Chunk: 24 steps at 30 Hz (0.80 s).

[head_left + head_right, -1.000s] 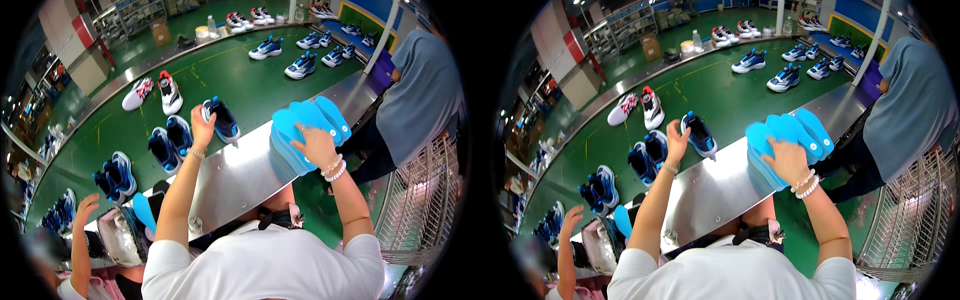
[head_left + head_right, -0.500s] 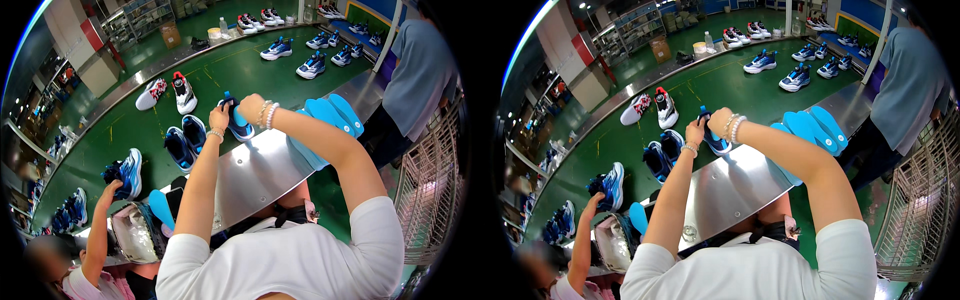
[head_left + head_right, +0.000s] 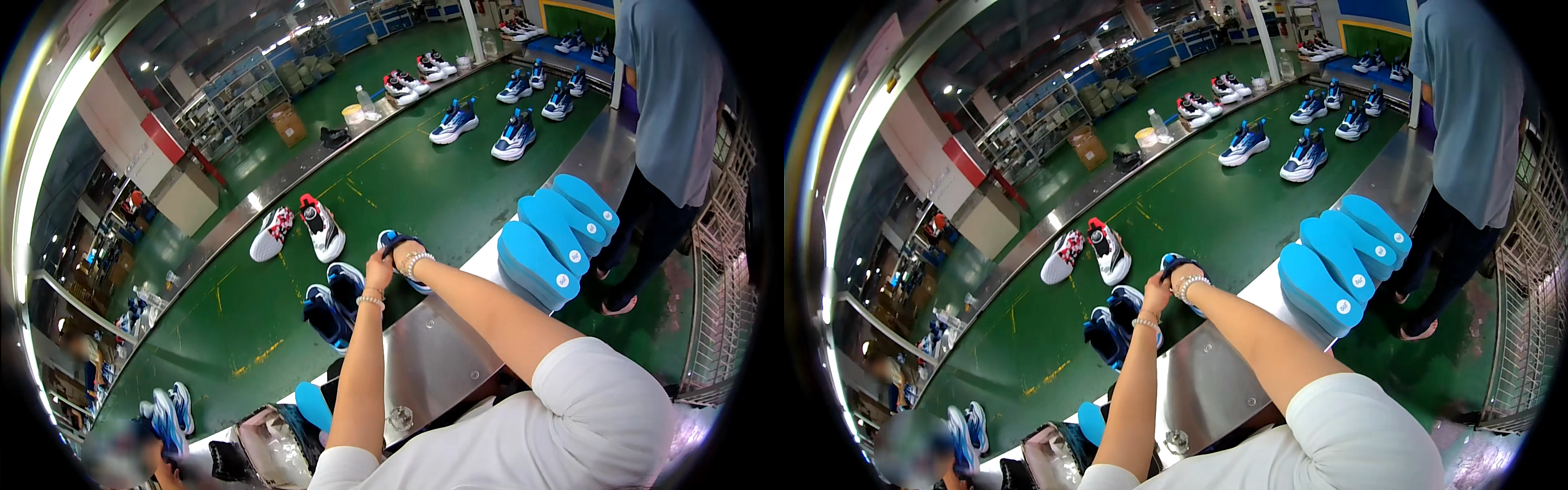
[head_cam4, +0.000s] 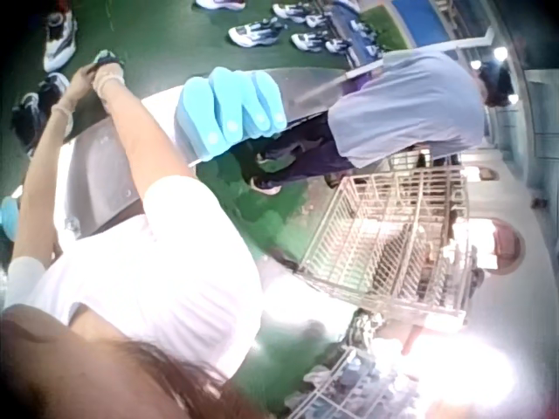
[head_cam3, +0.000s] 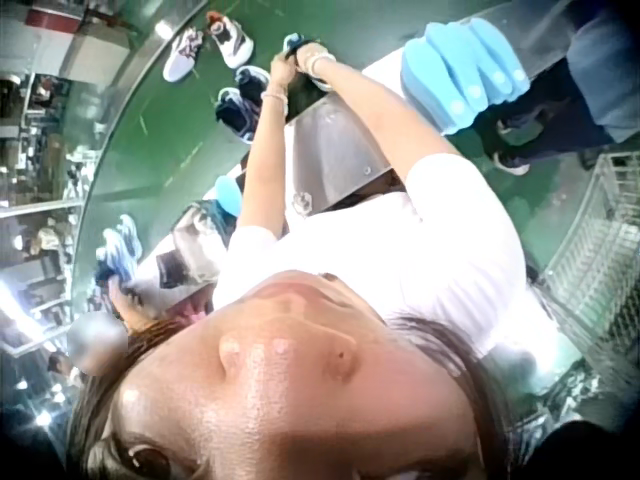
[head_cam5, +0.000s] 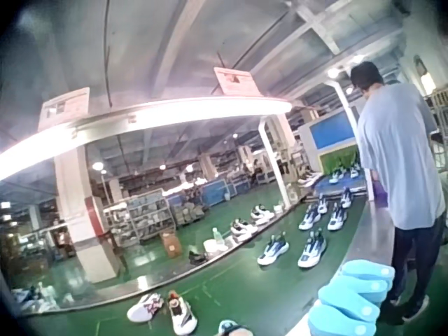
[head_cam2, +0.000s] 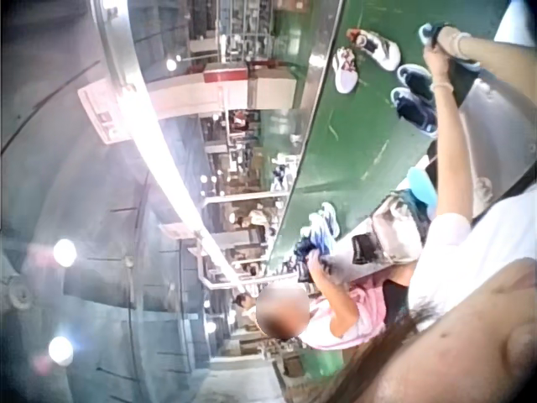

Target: The person retrieves blue insoles from a plastic bag on a shelf and arranges them in stacks on a metal workstation.

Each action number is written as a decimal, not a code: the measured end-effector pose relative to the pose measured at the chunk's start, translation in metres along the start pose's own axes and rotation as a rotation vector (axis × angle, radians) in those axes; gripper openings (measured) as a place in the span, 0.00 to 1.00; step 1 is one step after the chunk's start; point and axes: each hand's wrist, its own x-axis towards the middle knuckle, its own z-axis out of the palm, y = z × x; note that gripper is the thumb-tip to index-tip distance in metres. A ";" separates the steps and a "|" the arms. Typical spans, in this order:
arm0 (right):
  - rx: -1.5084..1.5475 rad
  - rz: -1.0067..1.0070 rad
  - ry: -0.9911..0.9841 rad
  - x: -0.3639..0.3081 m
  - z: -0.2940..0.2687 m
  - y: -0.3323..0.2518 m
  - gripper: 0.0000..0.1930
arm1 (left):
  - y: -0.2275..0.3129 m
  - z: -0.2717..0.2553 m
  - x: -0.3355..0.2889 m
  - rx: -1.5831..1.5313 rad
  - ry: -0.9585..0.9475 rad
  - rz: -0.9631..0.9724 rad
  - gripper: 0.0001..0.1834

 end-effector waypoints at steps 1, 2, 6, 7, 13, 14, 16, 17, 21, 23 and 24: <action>-0.012 -0.009 -0.012 0.002 0.001 0.001 0.14 | -0.001 0.002 -0.002 -0.021 0.012 -0.020 0.15; -0.069 -0.019 -0.045 0.005 0.003 0.000 0.14 | -0.003 0.003 -0.003 0.089 0.130 0.168 0.11; -0.085 -0.057 -0.149 0.014 0.022 -0.001 0.16 | -0.020 0.000 -0.007 0.081 0.160 0.097 0.12; -0.112 -0.095 -0.115 0.031 0.033 0.023 0.16 | -0.005 0.010 -0.001 0.081 0.153 0.126 0.12; 0.025 -0.095 -0.177 0.004 0.003 0.000 0.15 | 0.016 -0.001 -0.005 0.114 0.144 0.071 0.11; -0.001 -0.115 -0.222 0.004 -0.001 0.007 0.15 | 0.026 -0.002 -0.001 -0.009 0.025 0.060 0.13; -0.004 -0.112 -0.117 -0.036 -0.014 -0.002 0.12 | 0.014 -0.007 -0.003 -0.142 0.008 0.049 0.16; 0.068 -0.235 0.120 -0.056 -0.010 0.008 0.12 | 0.014 -0.001 -0.006 -0.154 0.085 0.092 0.16; 0.324 -0.404 0.395 -0.164 -0.046 0.064 0.08 | 0.070 0.010 -0.038 0.123 0.449 0.344 0.12; 0.480 -0.126 0.219 -0.201 -0.048 0.095 0.08 | 0.088 0.006 -0.037 0.260 0.266 0.446 0.08; 0.621 0.073 0.097 -0.215 -0.048 0.106 0.08 | 0.087 0.011 -0.029 0.421 0.128 0.377 0.07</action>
